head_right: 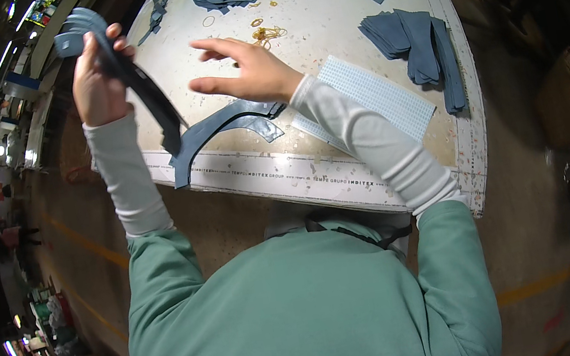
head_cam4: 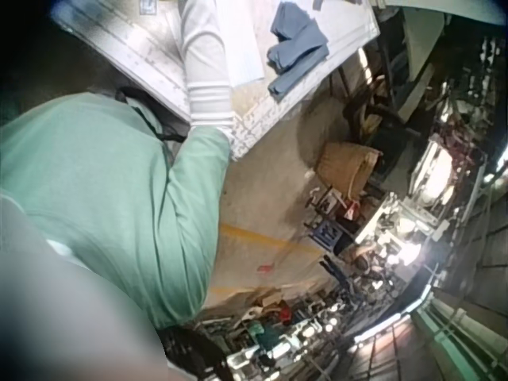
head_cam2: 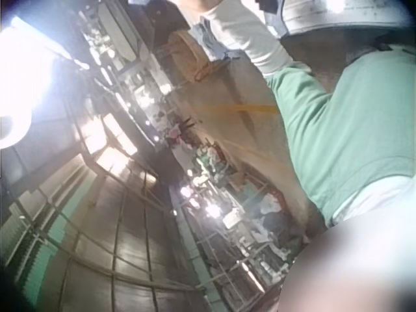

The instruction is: The person repeatedly picks up blue fabric mask pieces and a white grid-like filter, folds the fabric, inserts the filter, and stacks the assembled units on the table. The person handles the pieces one at a time, aligning edges and ensuring the filter is placed inside before stacking.

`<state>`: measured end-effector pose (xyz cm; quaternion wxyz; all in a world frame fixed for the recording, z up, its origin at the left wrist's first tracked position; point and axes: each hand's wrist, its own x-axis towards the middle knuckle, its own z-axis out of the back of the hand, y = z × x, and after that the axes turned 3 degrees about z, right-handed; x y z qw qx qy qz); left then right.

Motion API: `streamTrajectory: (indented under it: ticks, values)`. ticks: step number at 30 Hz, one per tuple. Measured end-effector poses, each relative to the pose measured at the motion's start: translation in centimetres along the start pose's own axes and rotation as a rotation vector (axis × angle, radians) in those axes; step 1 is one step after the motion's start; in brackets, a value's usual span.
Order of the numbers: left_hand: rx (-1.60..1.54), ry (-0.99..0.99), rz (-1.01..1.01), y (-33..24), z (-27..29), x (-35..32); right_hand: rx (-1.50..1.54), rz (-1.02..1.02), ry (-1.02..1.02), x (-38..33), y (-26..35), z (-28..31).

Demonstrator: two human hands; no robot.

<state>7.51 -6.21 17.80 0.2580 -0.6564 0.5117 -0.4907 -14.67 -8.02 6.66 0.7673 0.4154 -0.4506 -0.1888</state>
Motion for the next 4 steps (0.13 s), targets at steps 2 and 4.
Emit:
streamTrajectory:
  ticks: [2, 4]
  values:
    - [-0.057, -0.057, 0.058, 2.4, -1.9, 0.4, 0.214, -0.144, 0.125, 0.7, 1.5, -0.4]
    - [0.007, -0.202, 0.044, 3.9, -3.7, 1.0, 0.268, -0.238, 0.202, 1.2, 2.7, 0.0]
